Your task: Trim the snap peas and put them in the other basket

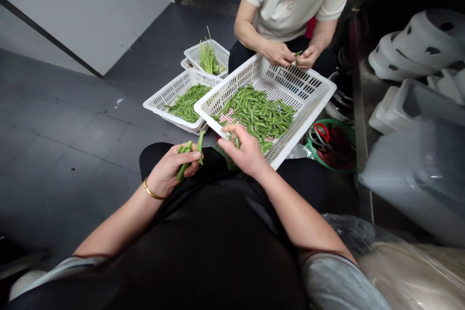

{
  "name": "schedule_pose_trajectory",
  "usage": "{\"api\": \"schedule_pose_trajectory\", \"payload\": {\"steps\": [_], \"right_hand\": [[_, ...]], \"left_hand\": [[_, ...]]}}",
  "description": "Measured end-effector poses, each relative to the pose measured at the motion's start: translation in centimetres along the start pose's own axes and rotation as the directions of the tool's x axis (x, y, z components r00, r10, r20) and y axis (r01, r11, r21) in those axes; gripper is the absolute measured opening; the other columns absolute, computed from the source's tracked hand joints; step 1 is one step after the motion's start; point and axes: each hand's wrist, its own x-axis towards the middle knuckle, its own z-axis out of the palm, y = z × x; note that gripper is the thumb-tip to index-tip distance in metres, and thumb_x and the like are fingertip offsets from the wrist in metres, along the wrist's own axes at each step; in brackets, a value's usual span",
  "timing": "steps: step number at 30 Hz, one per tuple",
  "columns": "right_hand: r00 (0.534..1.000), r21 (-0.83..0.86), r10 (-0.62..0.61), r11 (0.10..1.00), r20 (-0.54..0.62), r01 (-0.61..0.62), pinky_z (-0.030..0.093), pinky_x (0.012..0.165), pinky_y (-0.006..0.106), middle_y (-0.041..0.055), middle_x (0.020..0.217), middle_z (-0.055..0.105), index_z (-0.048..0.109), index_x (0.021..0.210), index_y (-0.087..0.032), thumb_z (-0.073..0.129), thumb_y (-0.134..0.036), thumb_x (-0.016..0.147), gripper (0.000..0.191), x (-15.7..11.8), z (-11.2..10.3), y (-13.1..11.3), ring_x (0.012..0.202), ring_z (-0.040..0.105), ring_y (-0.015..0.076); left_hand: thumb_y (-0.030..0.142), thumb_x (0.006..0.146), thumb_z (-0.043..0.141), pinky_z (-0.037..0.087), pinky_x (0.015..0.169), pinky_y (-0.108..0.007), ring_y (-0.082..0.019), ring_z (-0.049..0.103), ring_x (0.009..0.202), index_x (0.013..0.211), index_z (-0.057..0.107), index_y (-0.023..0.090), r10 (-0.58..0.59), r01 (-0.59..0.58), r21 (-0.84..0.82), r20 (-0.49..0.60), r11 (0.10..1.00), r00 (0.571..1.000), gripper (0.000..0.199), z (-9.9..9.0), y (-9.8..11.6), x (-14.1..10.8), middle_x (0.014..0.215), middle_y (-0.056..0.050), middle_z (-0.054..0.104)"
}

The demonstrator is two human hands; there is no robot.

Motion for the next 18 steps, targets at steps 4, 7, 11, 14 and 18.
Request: {"api": "schedule_pose_trajectory", "payload": {"steps": [4,7,11,14,18], "right_hand": [[0.968,-0.420,-0.243,0.873,0.068,0.248,0.035,0.058,0.024,0.0040,0.076,0.059,0.059,0.091,-0.017,0.048,-0.035,0.091,0.020,-2.1,1.5,-1.5,0.065,0.052,0.0133],[0.932,-0.458,-0.315,0.811,0.182,0.364,0.034,0.056,0.023,0.0048,0.072,0.059,0.058,0.077,-0.017,0.041,-0.026,0.094,0.026,-2.3,2.2,-2.0,0.063,0.052,0.0125],[0.816,-0.054,-0.397,0.887,0.421,0.459,0.040,0.061,0.021,0.0029,0.074,0.061,0.060,0.081,-0.018,0.044,-0.025,0.093,0.021,-1.8,1.0,-2.3,0.067,0.055,0.0109],[0.913,0.007,-0.313,0.946,0.260,0.323,0.044,0.063,0.023,0.0025,0.075,0.063,0.061,0.080,-0.018,0.047,-0.028,0.092,0.021,-1.5,-1.0,-2.1,0.068,0.058,0.0121],[0.979,-0.208,-0.174,0.967,-0.108,0.149,0.043,0.062,0.026,0.0025,0.076,0.064,0.063,0.095,-0.019,0.052,-0.032,0.089,0.018,-1.5,-2.9,-1.9,0.063,0.056,0.0140]], "left_hand": [[0.026,0.063,0.076,0.027,0.034,-0.016,-0.004,0.039,0.033,0.068,0.051,0.014,0.078,-0.087,-0.072,-0.122,0.994,0.989,0.029,0.5,-0.8,-0.1,0.048,0.005,0.054],[0.025,0.063,0.076,0.027,0.033,-0.016,-0.004,0.039,0.033,0.065,0.049,0.014,0.042,-0.049,-0.083,-0.088,0.995,0.995,0.029,0.6,-1.1,-0.2,0.044,0.006,0.049],[0.023,0.060,0.074,0.024,0.032,-0.016,-0.004,0.037,0.032,0.063,0.053,0.013,-0.170,0.172,0.000,0.177,0.985,0.969,0.024,-0.3,-0.9,-0.8,0.044,0.004,0.047],[0.021,0.060,0.072,0.022,0.032,-0.016,-0.004,0.037,0.032,0.058,0.052,0.012,-0.231,0.228,0.043,0.260,0.973,0.937,0.022,-1.3,-0.6,-1.4,0.045,0.003,0.048],[0.020,0.060,0.071,0.021,0.032,-0.016,-0.004,0.037,0.033,0.056,0.050,0.013,-0.236,0.227,0.061,0.243,0.972,0.941,0.023,-2.4,-0.3,-2.0,0.046,0.001,0.050]]}}
